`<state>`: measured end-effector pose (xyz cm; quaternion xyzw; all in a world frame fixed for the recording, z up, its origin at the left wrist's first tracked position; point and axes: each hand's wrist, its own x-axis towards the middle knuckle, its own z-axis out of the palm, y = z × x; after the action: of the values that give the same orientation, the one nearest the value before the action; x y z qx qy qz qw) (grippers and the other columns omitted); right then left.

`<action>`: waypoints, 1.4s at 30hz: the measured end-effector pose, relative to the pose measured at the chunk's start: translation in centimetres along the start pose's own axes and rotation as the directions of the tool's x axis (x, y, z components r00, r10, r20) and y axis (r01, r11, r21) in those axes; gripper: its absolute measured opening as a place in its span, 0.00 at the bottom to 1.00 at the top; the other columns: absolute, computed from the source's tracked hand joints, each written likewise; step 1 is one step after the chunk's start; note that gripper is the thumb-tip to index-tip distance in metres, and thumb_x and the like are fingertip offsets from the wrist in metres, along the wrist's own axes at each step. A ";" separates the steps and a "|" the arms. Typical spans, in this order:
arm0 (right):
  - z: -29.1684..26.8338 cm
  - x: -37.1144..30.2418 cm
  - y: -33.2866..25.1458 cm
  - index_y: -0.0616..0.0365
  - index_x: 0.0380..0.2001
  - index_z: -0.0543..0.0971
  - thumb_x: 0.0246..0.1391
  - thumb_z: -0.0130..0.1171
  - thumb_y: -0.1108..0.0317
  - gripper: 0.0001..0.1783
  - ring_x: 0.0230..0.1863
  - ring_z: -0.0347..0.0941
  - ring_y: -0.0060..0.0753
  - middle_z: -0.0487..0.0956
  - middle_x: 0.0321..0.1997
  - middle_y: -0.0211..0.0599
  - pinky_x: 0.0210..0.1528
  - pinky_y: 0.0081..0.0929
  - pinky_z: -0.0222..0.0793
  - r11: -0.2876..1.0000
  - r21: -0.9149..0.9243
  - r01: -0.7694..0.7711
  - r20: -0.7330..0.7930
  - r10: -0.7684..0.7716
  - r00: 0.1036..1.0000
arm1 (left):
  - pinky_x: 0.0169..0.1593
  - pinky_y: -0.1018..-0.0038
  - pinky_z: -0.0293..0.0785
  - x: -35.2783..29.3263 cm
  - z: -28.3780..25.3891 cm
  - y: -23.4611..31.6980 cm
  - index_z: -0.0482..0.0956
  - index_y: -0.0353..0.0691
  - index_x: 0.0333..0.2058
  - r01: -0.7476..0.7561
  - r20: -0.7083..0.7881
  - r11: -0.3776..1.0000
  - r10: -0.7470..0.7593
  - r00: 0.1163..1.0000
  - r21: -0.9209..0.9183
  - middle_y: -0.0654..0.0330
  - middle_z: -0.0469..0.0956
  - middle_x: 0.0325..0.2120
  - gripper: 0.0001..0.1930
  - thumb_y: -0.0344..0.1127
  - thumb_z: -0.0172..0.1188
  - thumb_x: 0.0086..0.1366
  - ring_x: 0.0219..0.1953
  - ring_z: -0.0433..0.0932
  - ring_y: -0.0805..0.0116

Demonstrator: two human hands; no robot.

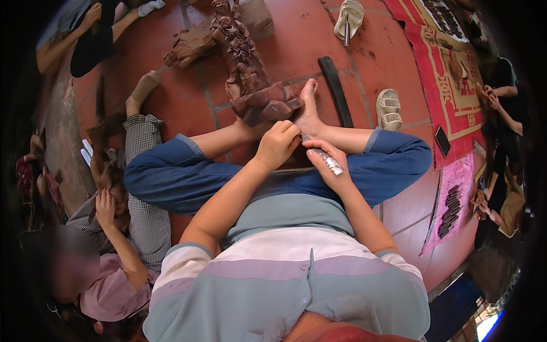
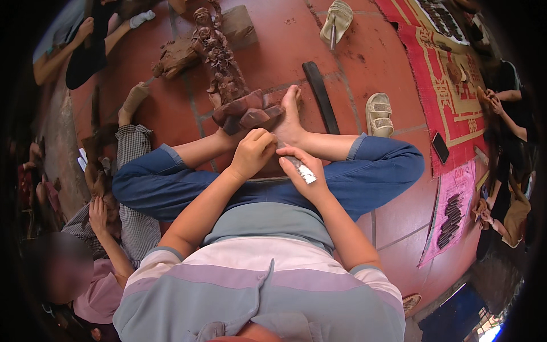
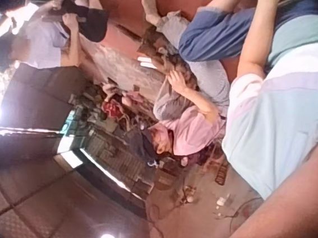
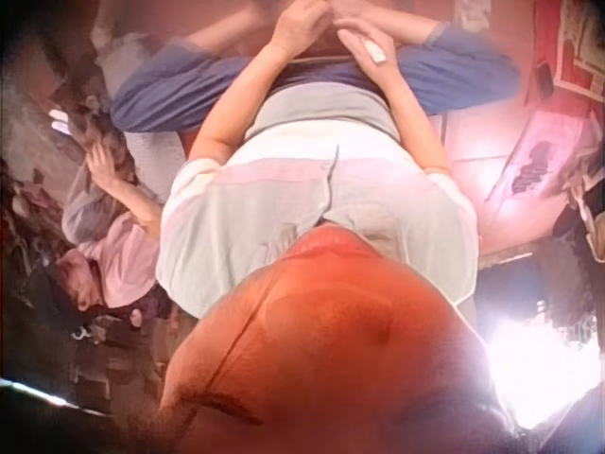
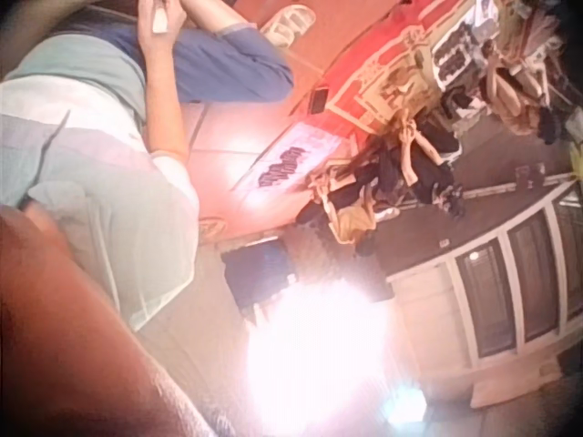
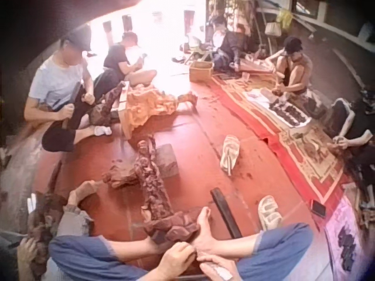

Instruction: The person sits cross-legged on the floor and carves a wooden sculpture using a chisel. They hold the wood steady with one hand while using the other to chip away material, occasionally rotating the piece to access different angles.

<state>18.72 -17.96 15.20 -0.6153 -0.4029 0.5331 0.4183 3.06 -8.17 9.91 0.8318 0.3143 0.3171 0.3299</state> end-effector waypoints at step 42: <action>2.0 5.7 3.8 0.62 0.31 0.73 0.56 0.48 0.78 0.04 0.35 0.69 0.26 0.72 0.30 0.34 0.42 0.21 0.66 0.971 0.123 0.206 -0.111 -0.193 0.975 | 0.47 0.65 0.75 1.2 2.4 -0.7 0.80 0.38 0.40 0.172 -0.180 0.985 -0.167 0.970 0.012 0.55 0.78 0.42 0.15 0.31 0.65 0.52 0.44 0.77 0.52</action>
<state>17.50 -13.66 9.63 -0.5677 -0.4051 0.4830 0.5295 5.31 -7.73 8.30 0.7748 0.4165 0.3565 0.3149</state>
